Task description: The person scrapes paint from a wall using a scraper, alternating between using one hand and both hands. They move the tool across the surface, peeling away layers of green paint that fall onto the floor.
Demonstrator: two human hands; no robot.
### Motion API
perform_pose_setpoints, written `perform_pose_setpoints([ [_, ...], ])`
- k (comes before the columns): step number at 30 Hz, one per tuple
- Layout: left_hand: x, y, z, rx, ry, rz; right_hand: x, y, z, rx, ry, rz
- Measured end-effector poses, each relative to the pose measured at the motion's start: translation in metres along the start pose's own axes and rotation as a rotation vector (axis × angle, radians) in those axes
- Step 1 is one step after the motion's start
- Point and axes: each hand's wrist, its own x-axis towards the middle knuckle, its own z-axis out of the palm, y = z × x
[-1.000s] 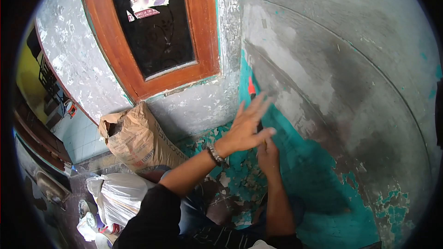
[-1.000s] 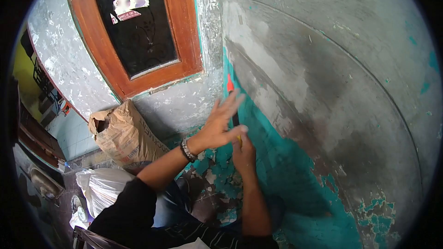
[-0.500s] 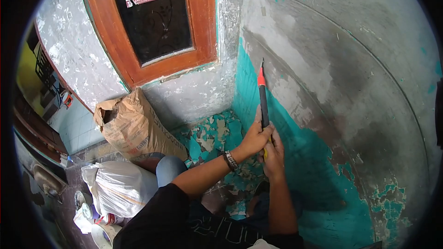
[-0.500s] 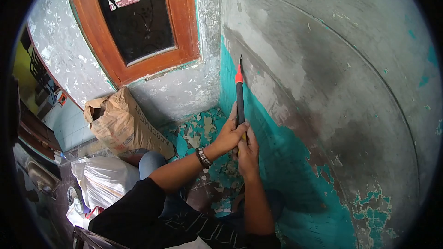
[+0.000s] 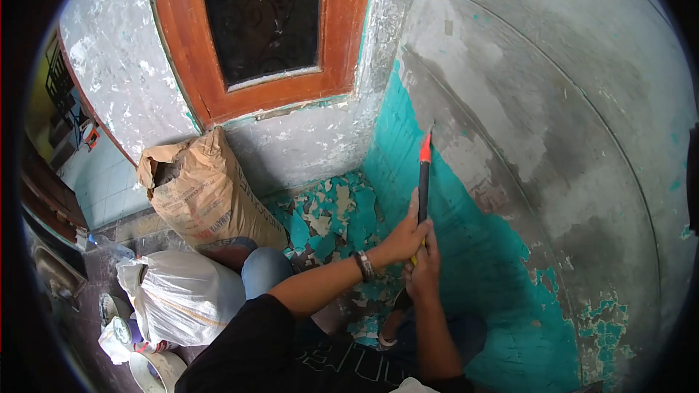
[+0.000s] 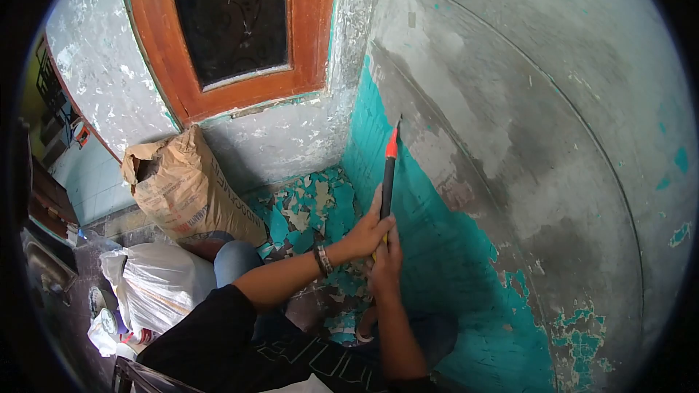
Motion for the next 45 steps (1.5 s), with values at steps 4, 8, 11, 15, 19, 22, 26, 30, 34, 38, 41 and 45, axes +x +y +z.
perform_pose_setpoints([
  [4,0.03,0.003,-0.038,0.008,-0.016,0.012,0.03,0.002,0.032,0.029,0.055,0.017],
  [8,0.049,0.011,-0.082,0.011,-0.045,0.033,0.057,0.012,0.071,0.073,0.027,-0.054],
  [11,0.064,0.011,-0.1,-0.028,-0.034,-0.01,0.075,0.012,0.087,0.083,0.032,-0.046],
  [15,0.088,0.007,-0.125,0.002,-0.055,-0.012,0.098,0.006,0.105,0.075,0.022,-0.049],
  [19,0.112,0.012,-0.142,0.034,-0.035,-0.055,0.124,-0.005,0.117,0.092,0.009,-0.044],
  [22,0.127,0.026,-0.153,0.04,-0.016,-0.108,0.142,-0.011,0.123,0.082,-0.024,-0.026],
  [26,0.135,-0.003,-0.162,0.083,0.01,-0.004,0.152,0.004,0.12,0.118,-0.093,-0.021],
  [30,0.097,0.016,-0.119,0.183,0.068,-0.011,0.115,-0.009,0.087,0.047,-0.077,-0.018],
  [34,0.026,0.053,-0.068,-0.024,-0.107,-0.216,0.074,-0.01,0.049,-0.011,-0.075,-0.117],
  [38,-0.002,0.023,-0.041,0.187,0.118,0.11,0.076,0.006,0.043,0.034,-0.064,-0.284],
  [41,-0.003,0.042,-0.047,0.203,0.169,0.05,0.092,0.01,0.048,0.022,-0.053,-0.257],
  [45,0.029,0.021,-0.075,0.172,0.242,0.119,0.128,0.018,0.069,0.001,-0.057,-0.2],
])
